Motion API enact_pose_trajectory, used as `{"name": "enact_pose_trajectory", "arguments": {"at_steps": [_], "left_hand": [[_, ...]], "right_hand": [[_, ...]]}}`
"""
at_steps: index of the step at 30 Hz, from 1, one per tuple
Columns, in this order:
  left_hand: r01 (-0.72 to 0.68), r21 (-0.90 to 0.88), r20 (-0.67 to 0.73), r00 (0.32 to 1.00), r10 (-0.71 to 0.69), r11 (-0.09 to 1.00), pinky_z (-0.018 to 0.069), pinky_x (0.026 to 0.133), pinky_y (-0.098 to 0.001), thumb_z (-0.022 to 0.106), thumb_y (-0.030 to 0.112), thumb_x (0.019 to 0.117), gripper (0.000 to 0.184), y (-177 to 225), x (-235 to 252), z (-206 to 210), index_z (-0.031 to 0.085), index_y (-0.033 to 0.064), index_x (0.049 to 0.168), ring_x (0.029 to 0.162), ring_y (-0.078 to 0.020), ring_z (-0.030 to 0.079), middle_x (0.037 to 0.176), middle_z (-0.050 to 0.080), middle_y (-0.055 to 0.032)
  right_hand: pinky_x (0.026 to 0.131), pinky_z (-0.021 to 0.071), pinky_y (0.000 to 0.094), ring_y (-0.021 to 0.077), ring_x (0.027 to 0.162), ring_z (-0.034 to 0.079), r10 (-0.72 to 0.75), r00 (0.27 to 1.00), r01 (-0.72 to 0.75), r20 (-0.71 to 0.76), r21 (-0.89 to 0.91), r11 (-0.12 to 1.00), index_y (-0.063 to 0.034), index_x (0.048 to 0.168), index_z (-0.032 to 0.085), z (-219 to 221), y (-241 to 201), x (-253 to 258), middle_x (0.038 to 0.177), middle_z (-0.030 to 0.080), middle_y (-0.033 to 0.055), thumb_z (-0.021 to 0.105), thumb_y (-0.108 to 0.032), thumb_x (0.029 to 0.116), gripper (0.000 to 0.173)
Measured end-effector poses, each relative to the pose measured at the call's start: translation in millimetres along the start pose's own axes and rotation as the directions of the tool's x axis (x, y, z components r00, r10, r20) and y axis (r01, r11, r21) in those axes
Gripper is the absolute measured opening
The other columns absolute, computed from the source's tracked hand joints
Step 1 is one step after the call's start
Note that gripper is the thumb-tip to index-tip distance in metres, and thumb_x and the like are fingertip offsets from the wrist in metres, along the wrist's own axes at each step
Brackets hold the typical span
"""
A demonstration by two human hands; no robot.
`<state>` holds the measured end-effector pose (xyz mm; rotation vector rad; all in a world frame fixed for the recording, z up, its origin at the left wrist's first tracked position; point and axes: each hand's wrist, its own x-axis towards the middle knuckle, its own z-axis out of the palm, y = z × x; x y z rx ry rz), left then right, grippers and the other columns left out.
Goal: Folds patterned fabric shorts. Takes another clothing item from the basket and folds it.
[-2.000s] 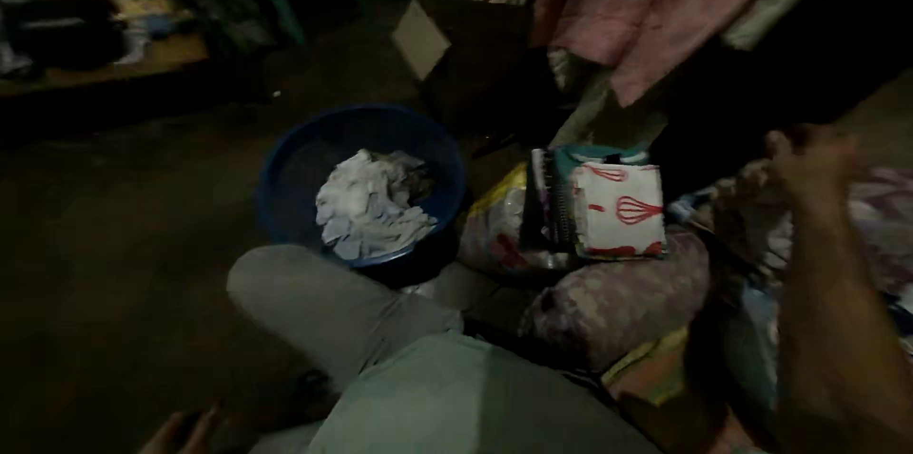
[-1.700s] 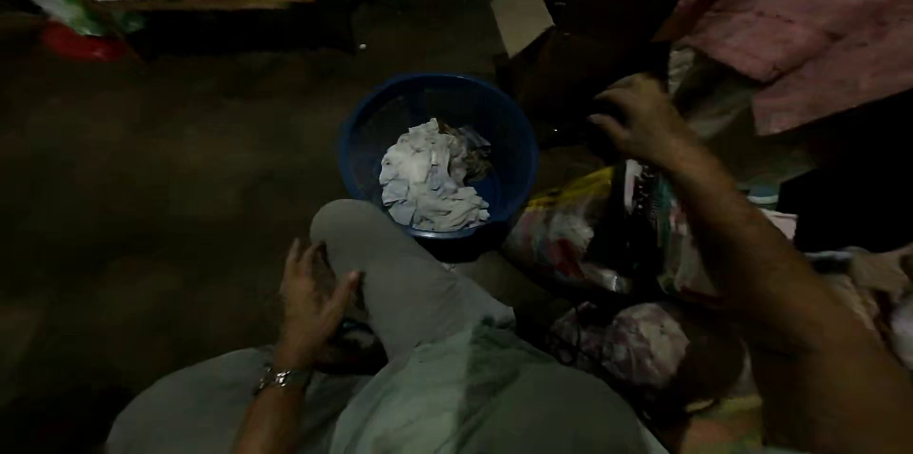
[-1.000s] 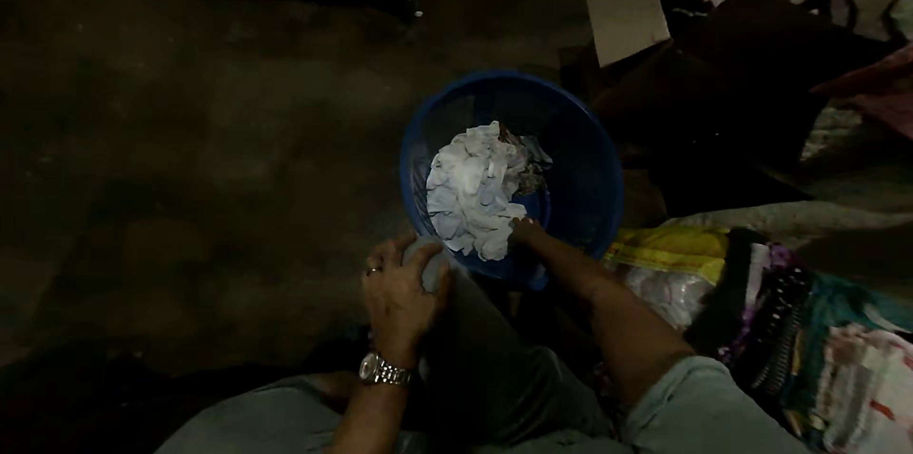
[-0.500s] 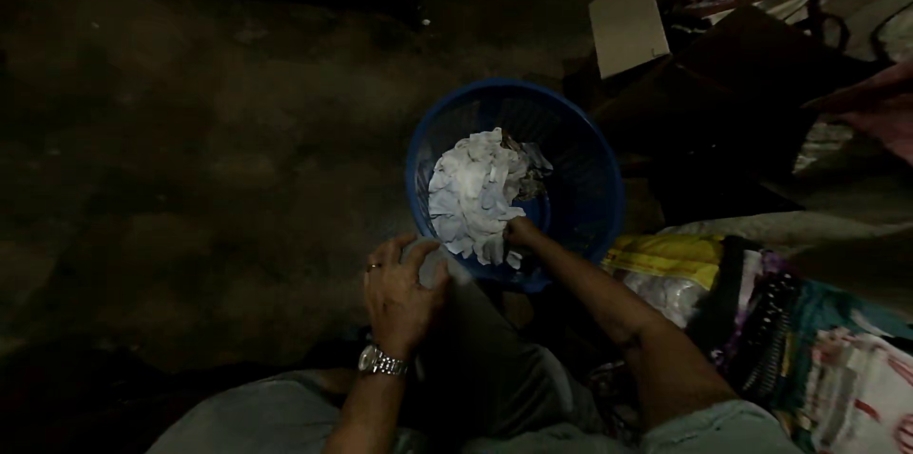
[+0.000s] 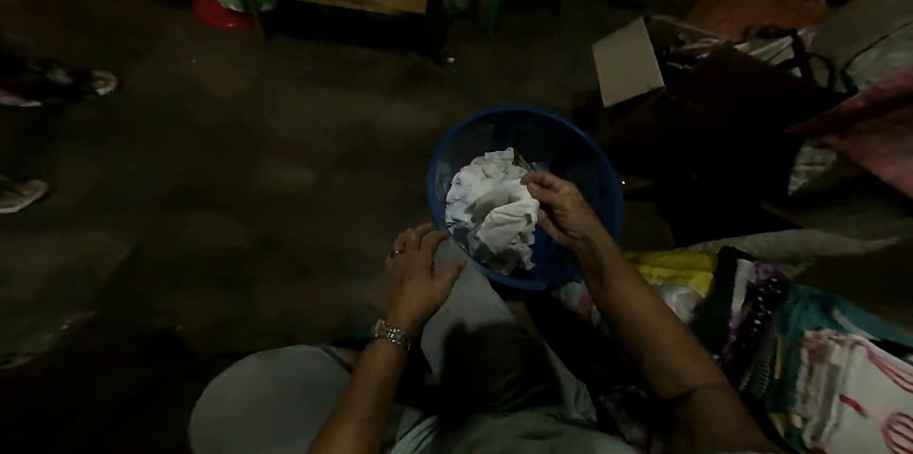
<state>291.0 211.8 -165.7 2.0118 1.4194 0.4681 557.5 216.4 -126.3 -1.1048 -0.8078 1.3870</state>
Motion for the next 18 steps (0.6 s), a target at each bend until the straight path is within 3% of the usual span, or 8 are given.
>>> {"name": "enact_pose_trajectory", "arguments": {"at_steps": [2, 5, 7, 9, 10, 12, 14, 18], "left_hand": [[0.046, -0.171, 0.099, 0.995, -0.029, 0.984, 0.0194, 0.117, -0.0668, 0.074, 0.051, 0.0861, 0.076, 11, -4, -16, 0.053, 0.0094, 0.146, 0.148, -0.0420, 0.030, 0.153, 0.048, -0.0156], [-0.010, -0.409, 0.037, 0.999, 0.028, 0.913, 0.0428, 0.112, -0.0427, 0.084, 0.045, 0.0779, 0.093, 28, -10, -29, 0.043, 0.0023, 0.150, 0.133, -0.0243, 0.052, 0.143, 0.055, -0.0162], [-0.113, -0.494, -0.082, 0.993, 0.084, 0.862, 0.0504, 0.103, -0.0318, 0.079, 0.031, 0.0857, 0.068, 43, -16, -41, 0.053, -0.0044, 0.138, 0.117, -0.0149, 0.062, 0.127, 0.065, -0.0156], [-0.241, -0.538, -0.252, 0.960, 0.119, 0.807, 0.0546, 0.091, -0.0202, 0.067, 0.011, 0.0947, 0.024, 53, -26, -57, 0.069, -0.0057, 0.112, 0.097, -0.0014, 0.067, 0.104, 0.073, -0.0062], [-0.268, -0.575, -0.308, 0.946, 0.099, 0.773, 0.0545, 0.085, -0.0165, 0.060, 0.004, 0.0971, 0.015, 58, -34, -69, 0.069, -0.0038, 0.106, 0.089, 0.0032, 0.066, 0.096, 0.072, -0.0001], [-0.317, -0.660, -0.387, 0.920, 0.053, 0.681, 0.0533, 0.074, -0.0141, 0.046, 0.002, 0.1011, 0.020, 61, -52, -95, 0.065, 0.0062, 0.103, 0.080, 0.0066, 0.062, 0.087, 0.067, 0.0105], [-0.401, -0.681, -0.443, 0.892, 0.092, 0.613, 0.0545, 0.071, -0.0136, 0.036, 0.010, 0.1067, 0.027, 56, -72, -117, 0.062, 0.0178, 0.105, 0.077, 0.0070, 0.063, 0.085, 0.067, 0.0159], [-0.393, -0.577, -0.502, 0.862, 0.068, 0.715, 0.0555, 0.070, -0.0122, 0.036, 0.014, 0.1086, 0.027, 52, -124, -145, 0.062, 0.0206, 0.107, 0.076, 0.0073, 0.063, 0.085, 0.066, 0.0167]], "right_hand": [[0.072, 0.0579, 0.0244, 0.0059, 0.076, 0.066, -0.050, 0.995, 0.046, 0.084, 0.045, 0.998, -0.0059, 0.109, 0.064, 19, -21, -7, 0.089, 0.068, -0.0006, 0.045, -0.002, 0.1026, 0.020], [0.070, 0.0578, 0.0223, 0.0045, 0.074, 0.066, -0.132, 0.970, 0.120, 0.205, 0.070, 0.990, -0.0087, 0.107, 0.066, 50, -48, -16, 0.087, 0.069, -0.0012, 0.046, -0.004, 0.1017, 0.021], [0.068, 0.0578, 0.0219, 0.0044, 0.072, 0.065, -0.194, 0.947, 0.185, 0.258, 0.060, 0.981, -0.0099, 0.107, 0.067, 71, -64, -23, 0.086, 0.068, -0.0016, 0.048, -0.006, 0.1014, 0.020], [0.064, 0.0566, 0.0204, 0.0030, 0.069, 0.064, -0.272, 0.922, 0.276, 0.275, 0.026, 0.961, -0.0109, 0.108, 0.067, 88, -78, -30, 0.085, 0.068, -0.0031, 0.049, -0.007, 0.1019, 0.019], [0.064, 0.0565, 0.0197, 0.0017, 0.069, 0.064, -0.321, 0.906, 0.329, 0.278, 0.016, 0.944, -0.0115, 0.108, 0.067, 94, -85, -33, 0.085, 0.068, -0.0044, 0.050, -0.008, 0.1021, 0.019], [0.066, 0.0561, 0.0183, -0.0004, 0.071, 0.063, -0.423, 0.866, 0.443, 0.267, -0.015, 0.897, -0.0122, 0.108, 0.069, 102, -96, -42, 0.087, 0.068, -0.0070, 0.053, -0.007, 0.1016, 0.018], [0.066, 0.0540, 0.0154, -0.0025, 0.073, 0.062, -0.521, 0.817, 0.556, 0.246, -0.098, 0.826, -0.0121, 0.108, 0.070, 108, -99, -57, 0.089, 0.069, -0.0090, 0.057, -0.007, 0.1000, 0.016], [0.065, 0.0556, 0.0169, -0.0024, 0.070, 0.062, -0.570, 0.730, 0.674, 0.377, -0.259, 0.692, -0.0144, 0.105, 0.073, 111, -84, -90, 0.085, 0.068, -0.0110, 0.058, -0.017, 0.1025, 0.015]]}}
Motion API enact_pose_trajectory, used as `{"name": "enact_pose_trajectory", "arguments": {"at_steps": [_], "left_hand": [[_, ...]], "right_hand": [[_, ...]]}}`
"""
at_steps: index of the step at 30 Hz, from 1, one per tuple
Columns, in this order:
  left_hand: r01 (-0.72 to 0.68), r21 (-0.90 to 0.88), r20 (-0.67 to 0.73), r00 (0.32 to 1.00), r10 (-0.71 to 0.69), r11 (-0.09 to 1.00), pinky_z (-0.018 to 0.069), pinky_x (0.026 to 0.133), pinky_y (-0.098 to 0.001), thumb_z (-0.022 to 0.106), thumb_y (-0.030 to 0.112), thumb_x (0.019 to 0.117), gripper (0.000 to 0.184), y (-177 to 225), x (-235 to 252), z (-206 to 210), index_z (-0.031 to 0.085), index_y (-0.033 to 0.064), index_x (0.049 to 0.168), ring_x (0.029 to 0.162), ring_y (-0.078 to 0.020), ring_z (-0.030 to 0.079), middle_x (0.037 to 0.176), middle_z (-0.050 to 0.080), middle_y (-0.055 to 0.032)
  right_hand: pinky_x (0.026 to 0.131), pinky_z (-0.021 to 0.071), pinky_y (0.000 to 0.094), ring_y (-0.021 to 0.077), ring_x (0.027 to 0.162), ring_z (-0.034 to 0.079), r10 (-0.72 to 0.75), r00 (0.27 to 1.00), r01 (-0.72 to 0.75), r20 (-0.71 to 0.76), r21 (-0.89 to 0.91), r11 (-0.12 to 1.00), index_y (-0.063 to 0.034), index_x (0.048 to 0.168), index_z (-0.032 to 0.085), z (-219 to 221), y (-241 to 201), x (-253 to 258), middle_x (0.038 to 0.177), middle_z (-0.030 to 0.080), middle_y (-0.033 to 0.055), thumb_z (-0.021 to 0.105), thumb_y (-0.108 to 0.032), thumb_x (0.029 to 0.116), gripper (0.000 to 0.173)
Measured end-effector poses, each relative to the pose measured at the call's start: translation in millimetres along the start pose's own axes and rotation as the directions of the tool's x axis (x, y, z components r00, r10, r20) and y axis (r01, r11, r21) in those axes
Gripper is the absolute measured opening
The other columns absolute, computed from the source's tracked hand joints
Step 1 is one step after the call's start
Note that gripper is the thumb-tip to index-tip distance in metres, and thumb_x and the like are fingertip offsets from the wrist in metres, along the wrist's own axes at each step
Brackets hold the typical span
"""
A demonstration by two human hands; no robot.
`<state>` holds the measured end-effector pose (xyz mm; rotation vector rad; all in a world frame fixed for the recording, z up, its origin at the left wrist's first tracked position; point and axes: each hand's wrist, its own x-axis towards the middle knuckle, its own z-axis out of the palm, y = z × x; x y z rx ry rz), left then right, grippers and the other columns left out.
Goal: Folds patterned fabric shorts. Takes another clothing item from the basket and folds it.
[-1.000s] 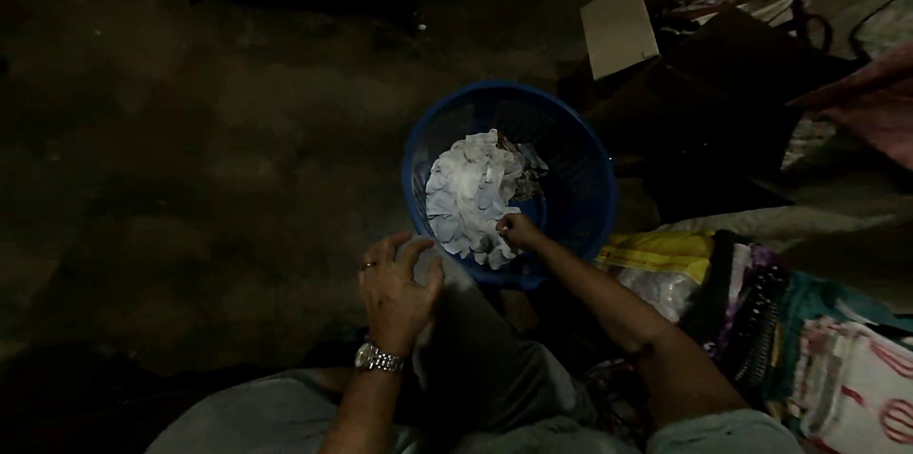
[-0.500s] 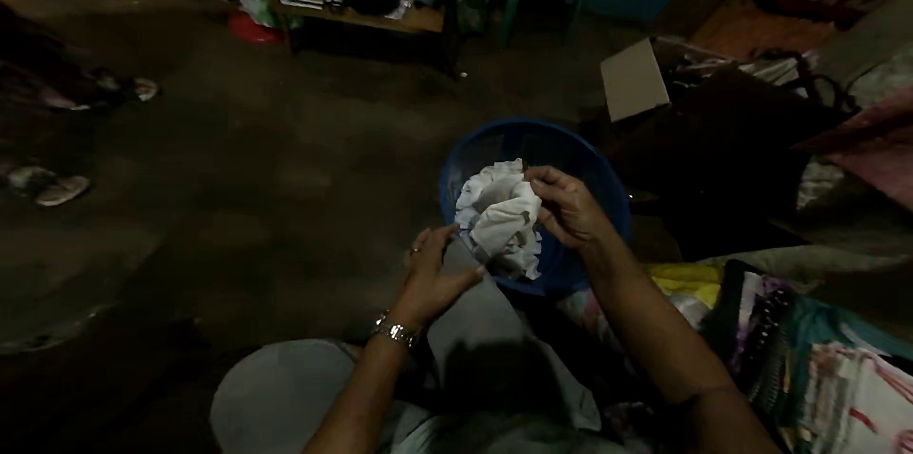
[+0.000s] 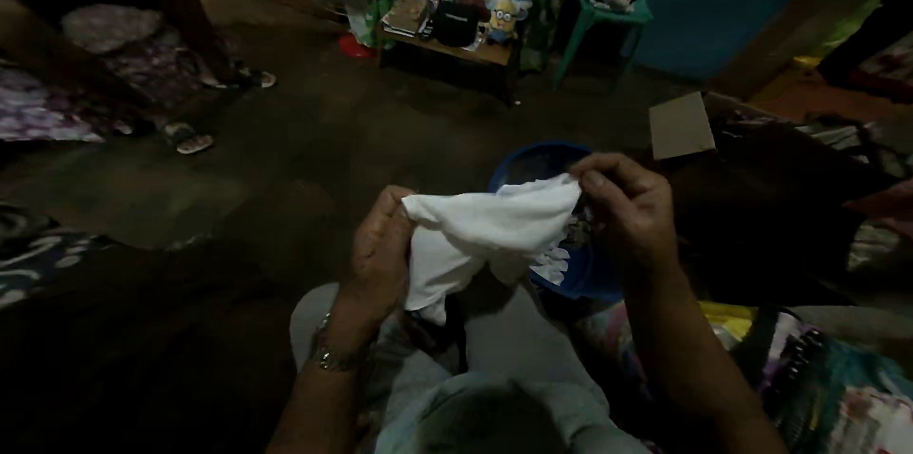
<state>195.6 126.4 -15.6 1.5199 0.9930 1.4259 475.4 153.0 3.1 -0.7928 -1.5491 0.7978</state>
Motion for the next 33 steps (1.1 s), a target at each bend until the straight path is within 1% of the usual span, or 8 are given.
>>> {"name": "enact_pose_trajectory", "arguments": {"at_steps": [5, 9, 12, 16, 23, 26, 28, 33], "left_hand": [[0.200, 0.277, 0.272, 0.922, -0.276, 0.940, 0.0446, 0.059, -0.0070, 0.048, 0.015, 0.1031, 0.019, -14, -67, -61, 0.066, 0.0111, 0.103, 0.065, 0.0122, 0.052, 0.078, 0.059, 0.0161], [0.371, 0.428, 0.371, 0.759, -0.535, 0.824, 0.0460, 0.067, -0.0182, 0.047, 0.015, 0.1048, 0.024, -55, -109, -77, 0.066, 0.0005, 0.107, 0.070, 0.0012, 0.052, 0.083, 0.059, 0.0021], [0.444, 0.417, 0.323, 0.744, -0.585, 0.793, 0.0467, 0.069, -0.0182, 0.049, 0.015, 0.1050, 0.022, -73, -127, -78, 0.067, 0.0021, 0.106, 0.073, 0.0012, 0.054, 0.084, 0.061, 0.0026], [0.432, 0.501, 0.297, 0.728, -0.618, 0.750, 0.0465, 0.070, -0.0259, 0.050, 0.016, 0.1053, 0.023, -80, -124, -76, 0.067, 0.0009, 0.104, 0.074, -0.0062, 0.054, 0.086, 0.061, -0.0026], [0.538, 0.209, 0.141, 0.810, -0.570, 0.817, 0.0542, 0.096, -0.0353, 0.043, 0.022, 0.1081, 0.038, -83, -116, -48, 0.056, 0.0008, 0.137, 0.109, -0.0163, 0.066, 0.128, 0.064, -0.0124], [0.529, -0.424, 0.096, 0.833, -0.544, 0.735, 0.0570, 0.094, -0.0364, 0.023, 0.044, 0.1094, 0.058, -87, -127, -33, 0.047, 0.0005, 0.140, 0.110, -0.0186, 0.067, 0.126, 0.065, -0.0079], [0.444, -0.655, 0.130, 0.863, -0.488, 0.612, 0.0584, 0.093, -0.0363, 0.043, 0.060, 0.1022, 0.065, -91, -139, -32, 0.053, 0.0048, 0.136, 0.109, -0.0187, 0.069, 0.122, 0.069, -0.0068], [0.449, -0.522, 0.033, 0.860, -0.508, 0.725, 0.0598, 0.091, -0.0355, 0.056, -0.003, 0.0948, 0.048, -89, -163, -30, 0.047, -0.0072, 0.142, 0.103, -0.0180, 0.070, 0.120, 0.069, -0.0116]], "right_hand": [[0.072, 0.0522, 0.0210, 0.0018, 0.076, 0.059, 0.301, 0.933, -0.222, 0.196, -0.344, 0.912, 0.0010, 0.107, 0.069, 5, 46, -36, 0.090, 0.066, 0.0024, 0.055, -0.018, 0.1030, 0.024], [0.101, 0.0506, 0.0438, 0.0309, 0.117, 0.062, 0.676, 0.698, -0.476, 0.237, -0.552, 0.685, 0.0016, 0.141, 0.055, 20, 108, -56, 0.133, 0.059, 0.0242, 0.049, -0.028, 0.1084, 0.045], [0.109, 0.0442, 0.0492, 0.0380, 0.132, 0.053, 0.800, 0.585, -0.683, 0.132, -0.451, 0.574, 0.0041, 0.153, 0.039, 37, 137, -64, 0.148, 0.047, 0.0296, 0.037, -0.033, 0.1120, 0.055], [0.103, 0.0456, 0.0506, 0.0328, 0.123, 0.058, 0.918, 0.396, -0.883, -0.003, -0.275, 0.380, 0.0048, 0.136, 0.056, 58, 155, -50, 0.136, 0.058, 0.0253, 0.028, -0.048, 0.1116, 0.065], [0.092, 0.0552, 0.0298, 0.0142, 0.102, 0.065, 0.327, 0.929, -0.308, 0.175, -0.129, 0.943, 0.0108, 0.114, 0.060, 102, 114, -57, 0.112, 0.066, 0.0171, 0.059, -0.006, 0.0986, 0.023], [0.094, 0.0557, 0.0313, 0.0213, 0.105, 0.067, -0.049, 0.878, 0.114, 0.477, -0.108, 0.988, 0.0092, 0.105, 0.067, 127, 86, -90, 0.112, 0.067, 0.0212, 0.061, -0.005, 0.0964, 0.018], [0.098, 0.0544, 0.0363, 0.0270, 0.107, 0.066, -0.206, 0.775, 0.335, 0.598, -0.111, 0.936, 0.0004, 0.101, 0.070, 140, 79, -115, 0.111, 0.069, 0.0190, 0.062, -0.009, 0.0968, 0.013], [0.109, 0.0471, 0.0412, 0.0270, 0.122, 0.060, -0.259, 0.770, 0.307, 0.584, 0.019, 0.952, -0.0054, 0.098, 0.068, 148, 88, -156, 0.117, 0.066, 0.0155, 0.063, -0.025, 0.1007, 0.021]]}}
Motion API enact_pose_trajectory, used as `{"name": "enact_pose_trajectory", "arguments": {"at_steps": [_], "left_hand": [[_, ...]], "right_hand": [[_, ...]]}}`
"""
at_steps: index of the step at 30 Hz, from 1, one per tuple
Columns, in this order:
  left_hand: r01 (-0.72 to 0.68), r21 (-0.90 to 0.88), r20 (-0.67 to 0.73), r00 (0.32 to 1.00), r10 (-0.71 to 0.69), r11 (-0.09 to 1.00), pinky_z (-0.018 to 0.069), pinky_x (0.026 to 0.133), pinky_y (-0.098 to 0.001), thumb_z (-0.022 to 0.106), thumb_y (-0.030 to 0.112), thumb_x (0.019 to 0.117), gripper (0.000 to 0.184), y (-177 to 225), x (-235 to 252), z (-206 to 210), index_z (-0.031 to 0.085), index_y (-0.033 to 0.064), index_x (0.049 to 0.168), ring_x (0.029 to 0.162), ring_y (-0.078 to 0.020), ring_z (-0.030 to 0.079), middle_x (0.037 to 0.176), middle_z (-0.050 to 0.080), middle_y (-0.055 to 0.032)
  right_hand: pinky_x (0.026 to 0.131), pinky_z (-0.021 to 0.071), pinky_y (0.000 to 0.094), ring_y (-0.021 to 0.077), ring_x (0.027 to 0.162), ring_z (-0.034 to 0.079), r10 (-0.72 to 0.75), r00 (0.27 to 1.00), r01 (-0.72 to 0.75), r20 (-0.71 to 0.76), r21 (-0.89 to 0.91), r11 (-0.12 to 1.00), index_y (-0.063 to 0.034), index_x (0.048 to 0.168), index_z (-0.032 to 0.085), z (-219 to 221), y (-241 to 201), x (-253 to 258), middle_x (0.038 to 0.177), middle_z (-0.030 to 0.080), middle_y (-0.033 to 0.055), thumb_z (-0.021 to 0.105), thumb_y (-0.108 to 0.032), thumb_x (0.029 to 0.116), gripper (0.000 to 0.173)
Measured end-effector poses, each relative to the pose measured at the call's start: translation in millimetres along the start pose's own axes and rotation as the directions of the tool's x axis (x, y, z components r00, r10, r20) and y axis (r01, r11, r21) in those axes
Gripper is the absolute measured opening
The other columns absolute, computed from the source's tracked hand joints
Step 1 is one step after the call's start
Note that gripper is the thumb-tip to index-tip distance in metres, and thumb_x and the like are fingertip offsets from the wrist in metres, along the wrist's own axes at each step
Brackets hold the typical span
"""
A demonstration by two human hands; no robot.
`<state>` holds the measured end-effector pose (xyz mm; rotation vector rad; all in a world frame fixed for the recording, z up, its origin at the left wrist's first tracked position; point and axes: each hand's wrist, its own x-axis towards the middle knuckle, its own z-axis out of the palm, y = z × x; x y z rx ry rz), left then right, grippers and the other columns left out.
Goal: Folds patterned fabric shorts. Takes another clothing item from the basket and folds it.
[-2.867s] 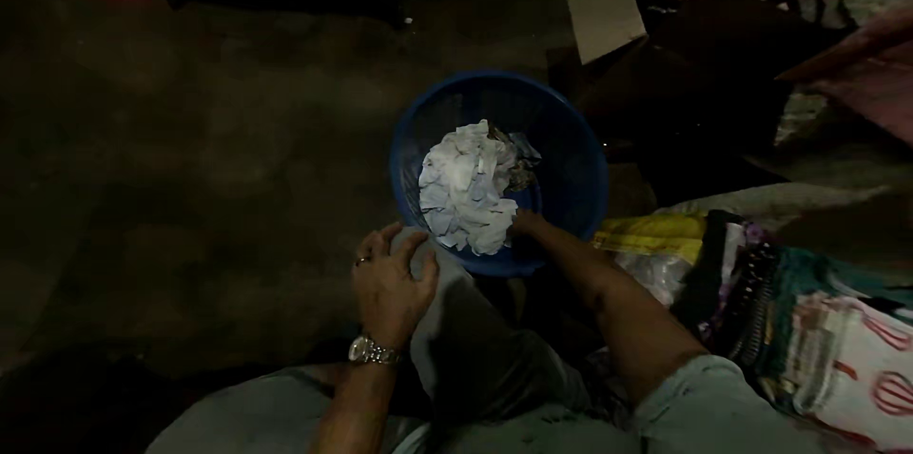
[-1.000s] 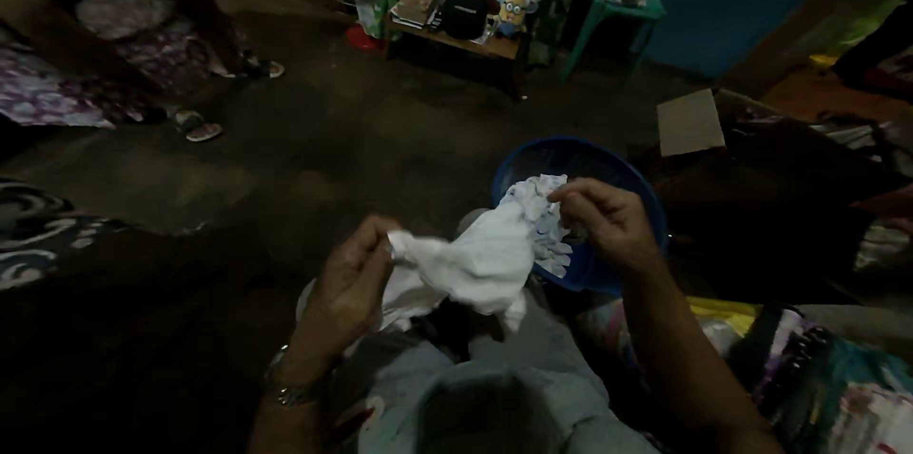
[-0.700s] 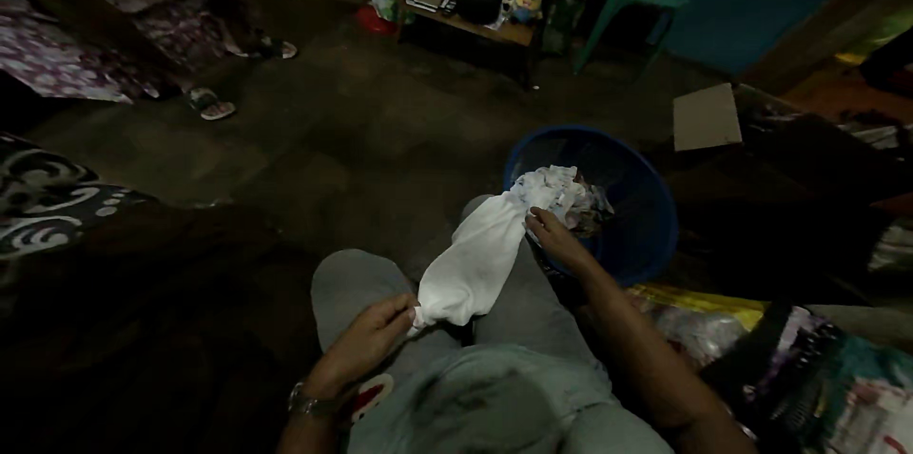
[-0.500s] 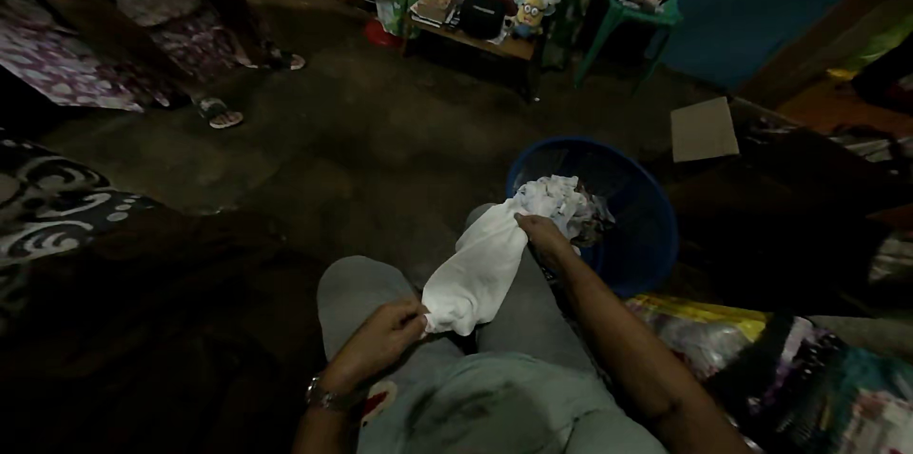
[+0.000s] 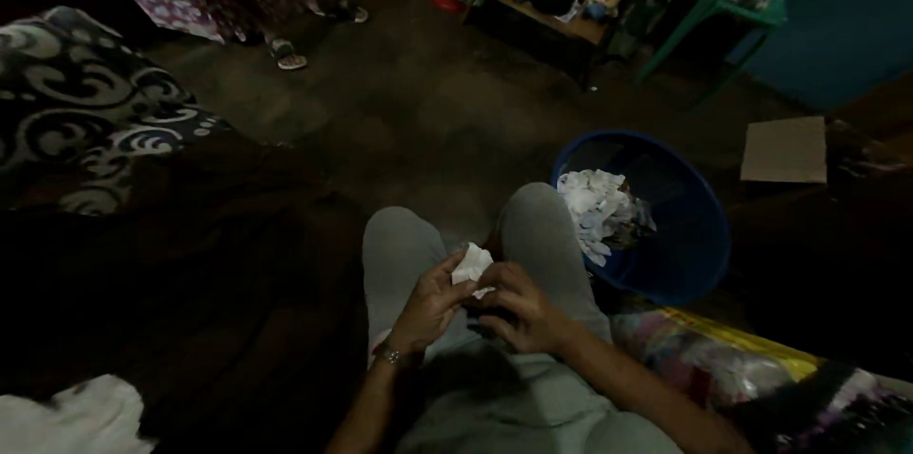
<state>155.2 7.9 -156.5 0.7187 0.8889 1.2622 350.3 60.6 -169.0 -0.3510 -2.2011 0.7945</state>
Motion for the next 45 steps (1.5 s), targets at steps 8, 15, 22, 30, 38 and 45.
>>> {"name": "enact_pose_trajectory", "arguments": {"at_steps": [8, 15, 22, 30, 38, 45], "left_hand": [[-0.059, 0.025, -0.140, 0.988, 0.062, 0.998, 0.0612, 0.086, -0.0337, 0.050, -0.006, 0.0956, 0.038, 2, -12, 6, 0.053, -0.0061, 0.133, 0.096, -0.0157, 0.072, 0.113, 0.071, -0.0084], [-0.102, 0.048, 0.048, 0.994, 0.100, 0.994, 0.0602, 0.086, -0.0319, 0.059, 0.006, 0.0931, 0.028, -7, -14, -1, 0.062, 0.0043, 0.121, 0.095, -0.0110, 0.070, 0.109, 0.071, -0.0009], [0.054, 0.319, -0.220, 0.975, 0.018, 0.946, 0.0560, 0.067, -0.0219, 0.053, 0.008, 0.1027, 0.013, -4, -13, 16, 0.066, 0.0050, 0.100, 0.070, -0.0034, 0.064, 0.080, 0.067, 0.0041], [0.040, 0.190, -0.221, 0.975, 0.003, 0.981, 0.0570, 0.069, -0.0232, 0.047, 0.006, 0.1034, 0.023, -13, -14, 17, 0.068, 0.0055, 0.093, 0.070, -0.0044, 0.065, 0.078, 0.068, 0.0036], [0.086, 0.110, -0.243, 0.968, -0.057, 0.990, 0.0551, 0.065, -0.0216, 0.051, 0.005, 0.1016, 0.023, -15, -12, 22, 0.070, 0.0076, 0.089, 0.064, -0.0036, 0.061, 0.073, 0.066, 0.0046], [0.049, 0.015, -0.177, 0.983, -0.046, 0.999, 0.0624, 0.081, -0.0327, 0.049, 0.004, 0.1010, 0.023, -14, -11, 19, 0.061, -0.0018, 0.120, 0.087, -0.0144, 0.073, 0.100, 0.073, -0.0061]], "right_hand": [[0.081, 0.0548, 0.0187, 0.0043, 0.090, 0.062, 0.553, 0.803, -0.448, -0.224, 0.386, 0.807, 0.0091, 0.113, 0.064, 4, -10, 9, 0.104, 0.063, 0.0098, 0.053, -0.005, 0.1022, 0.021], [0.075, 0.0533, 0.0167, 0.0011, 0.083, 0.060, 0.632, 0.773, -0.524, -0.052, 0.508, 0.683, 0.0068, 0.113, 0.063, 5, -17, 19, 0.100, 0.063, 0.0057, 0.058, -0.010, 0.1011, 0.021], [0.071, 0.0519, 0.0144, 0.0001, 0.079, 0.059, 0.636, 0.771, -0.542, -0.028, 0.496, 0.679, 0.0070, 0.104, 0.066, 10, -11, 10, 0.097, 0.062, 0.0060, 0.059, -0.007, 0.1003, 0.017], [0.071, 0.0528, 0.0167, -0.0016, 0.075, 0.060, 0.711, 0.703, -0.607, 0.026, 0.544, 0.580, 0.0045, 0.107, 0.064, 3, -11, 8, 0.089, 0.064, 0.0002, 0.050, -0.011, 0.1058, 0.021], [0.070, 0.0497, 0.0146, -0.0020, 0.076, 0.056, 0.661, 0.750, -0.555, 0.012, 0.555, 0.620, 0.0047, 0.104, 0.062, 4, -6, 2, 0.092, 0.061, 0.0011, 0.056, -0.008, 0.1013, 0.014], [0.077, 0.0539, 0.0193, 0.0006, 0.082, 0.061, 0.681, 0.731, -0.571, 0.032, 0.575, 0.586, 0.0071, 0.115, 0.060, 2, -3, 2, 0.095, 0.063, 0.0031, 0.048, -0.010, 0.1056, 0.023]]}}
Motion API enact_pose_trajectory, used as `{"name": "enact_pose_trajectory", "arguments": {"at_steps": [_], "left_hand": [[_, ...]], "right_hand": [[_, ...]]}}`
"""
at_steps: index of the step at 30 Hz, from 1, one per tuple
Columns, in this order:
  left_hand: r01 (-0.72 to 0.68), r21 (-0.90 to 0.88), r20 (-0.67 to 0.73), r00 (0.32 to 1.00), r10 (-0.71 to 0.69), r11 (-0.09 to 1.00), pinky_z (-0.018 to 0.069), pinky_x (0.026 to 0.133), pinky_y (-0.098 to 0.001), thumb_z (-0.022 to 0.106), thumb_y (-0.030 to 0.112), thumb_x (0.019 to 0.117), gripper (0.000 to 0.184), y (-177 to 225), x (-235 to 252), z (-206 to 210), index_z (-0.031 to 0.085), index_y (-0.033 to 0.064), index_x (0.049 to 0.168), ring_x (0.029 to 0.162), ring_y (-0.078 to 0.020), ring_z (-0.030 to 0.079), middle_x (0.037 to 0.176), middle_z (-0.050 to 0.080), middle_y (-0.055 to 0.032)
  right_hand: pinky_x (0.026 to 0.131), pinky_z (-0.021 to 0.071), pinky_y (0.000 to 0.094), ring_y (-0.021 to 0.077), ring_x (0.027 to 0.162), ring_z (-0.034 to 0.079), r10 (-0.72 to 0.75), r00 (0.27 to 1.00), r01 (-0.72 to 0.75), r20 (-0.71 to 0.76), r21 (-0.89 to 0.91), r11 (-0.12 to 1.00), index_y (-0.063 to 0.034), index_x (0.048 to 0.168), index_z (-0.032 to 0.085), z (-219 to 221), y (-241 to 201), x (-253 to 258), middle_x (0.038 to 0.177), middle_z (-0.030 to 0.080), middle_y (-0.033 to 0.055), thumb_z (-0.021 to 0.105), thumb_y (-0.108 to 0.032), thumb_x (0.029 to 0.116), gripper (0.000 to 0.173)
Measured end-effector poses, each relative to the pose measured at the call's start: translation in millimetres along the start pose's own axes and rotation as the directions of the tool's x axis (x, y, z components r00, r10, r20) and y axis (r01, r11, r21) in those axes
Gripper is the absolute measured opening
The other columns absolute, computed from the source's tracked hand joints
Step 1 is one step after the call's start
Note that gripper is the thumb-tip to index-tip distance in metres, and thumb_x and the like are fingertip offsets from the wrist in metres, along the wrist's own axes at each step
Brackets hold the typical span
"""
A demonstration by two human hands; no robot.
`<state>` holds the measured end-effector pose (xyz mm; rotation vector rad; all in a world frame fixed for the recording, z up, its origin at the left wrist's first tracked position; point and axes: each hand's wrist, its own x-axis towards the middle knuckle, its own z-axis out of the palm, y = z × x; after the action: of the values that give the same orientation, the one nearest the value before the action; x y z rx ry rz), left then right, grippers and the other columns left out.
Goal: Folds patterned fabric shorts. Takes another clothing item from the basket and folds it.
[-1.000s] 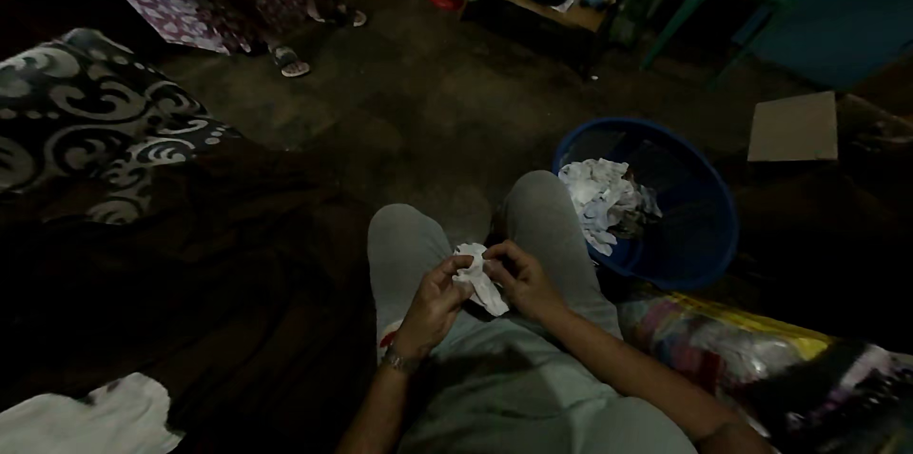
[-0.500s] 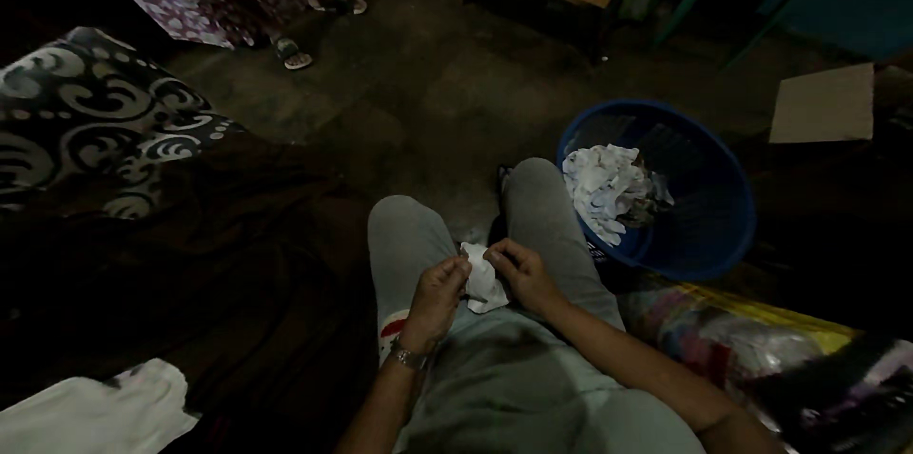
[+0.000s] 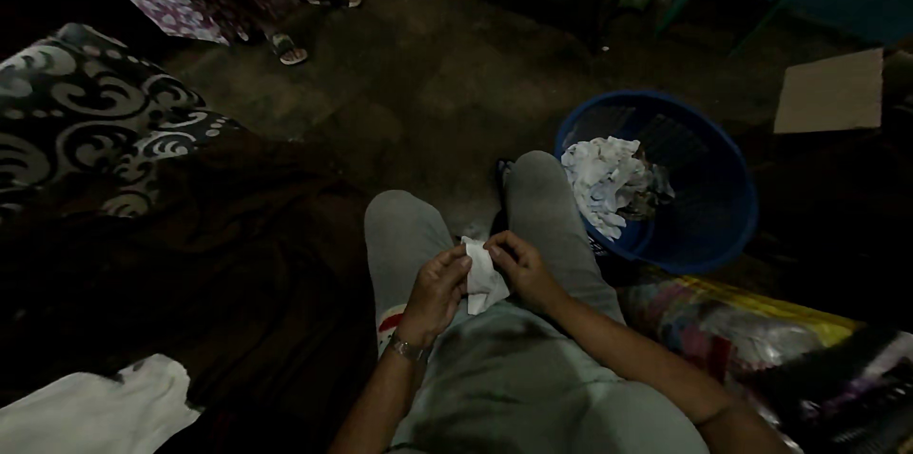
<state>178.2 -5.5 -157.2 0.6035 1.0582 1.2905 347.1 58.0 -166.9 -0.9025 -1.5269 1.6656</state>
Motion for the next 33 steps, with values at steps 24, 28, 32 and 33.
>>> {"name": "enact_pose_trajectory", "arguments": {"at_steps": [24, 28, 32, 33], "left_hand": [[-0.217, 0.310, -0.160, 0.948, 0.275, 0.926, 0.0593, 0.080, -0.0258, 0.049, 0.005, 0.1048, 0.016, 56, 30, 1, 0.061, 0.0027, 0.115, 0.088, -0.0093, 0.071, 0.106, 0.073, -0.0034], [-0.223, 0.602, -0.126, 0.922, 0.366, 0.767, 0.0533, 0.090, -0.0260, 0.054, 0.011, 0.1031, 0.038, 51, 25, 5, 0.050, -0.0019, 0.139, 0.106, -0.0087, 0.064, 0.135, 0.059, -0.0125], [-0.120, 0.616, -0.054, 0.980, 0.194, 0.779, 0.0554, 0.074, -0.0202, 0.055, 0.009, 0.1032, 0.018, 23, 8, 15, 0.064, -0.0038, 0.110, 0.078, -0.0028, 0.064, 0.093, 0.068, -0.0018], [-0.115, 0.595, -0.025, 0.987, 0.161, 0.795, 0.0569, 0.076, -0.0220, 0.057, 0.009, 0.1021, 0.018, 13, 6, 14, 0.064, -0.0038, 0.112, 0.081, -0.0044, 0.066, 0.096, 0.068, -0.0034]], "right_hand": [[0.076, 0.0505, 0.0190, 0.0046, 0.083, 0.058, -0.308, 0.915, 0.345, 0.261, -0.110, 0.932, 0.0055, 0.090, 0.062, -7, 23, 2, 0.089, 0.063, 0.0082, 0.070, -0.016, 0.0947, 0.024], [0.074, 0.0540, 0.0172, -0.0015, 0.078, 0.061, -0.035, 0.999, 0.035, -0.034, -0.008, 0.999, 0.0023, 0.098, 0.061, -5, 6, 3, 0.088, 0.063, -0.0011, 0.068, -0.009, 0.0948, 0.014], [0.067, 0.0556, 0.0220, 0.0042, 0.071, 0.063, 0.118, 0.988, -0.111, -0.098, 0.081, 0.991, 0.0007, 0.102, 0.060, -6, 6, 6, 0.084, 0.064, 0.0010, 0.066, -0.011, 0.0974, 0.014], [0.065, 0.0570, 0.0239, 0.0058, 0.070, 0.064, 0.144, 0.986, -0.134, -0.085, 0.119, 0.984, 0.0000, 0.102, 0.058, -5, 5, 6, 0.083, 0.065, 0.0013, 0.065, -0.011, 0.0984, 0.013]]}}
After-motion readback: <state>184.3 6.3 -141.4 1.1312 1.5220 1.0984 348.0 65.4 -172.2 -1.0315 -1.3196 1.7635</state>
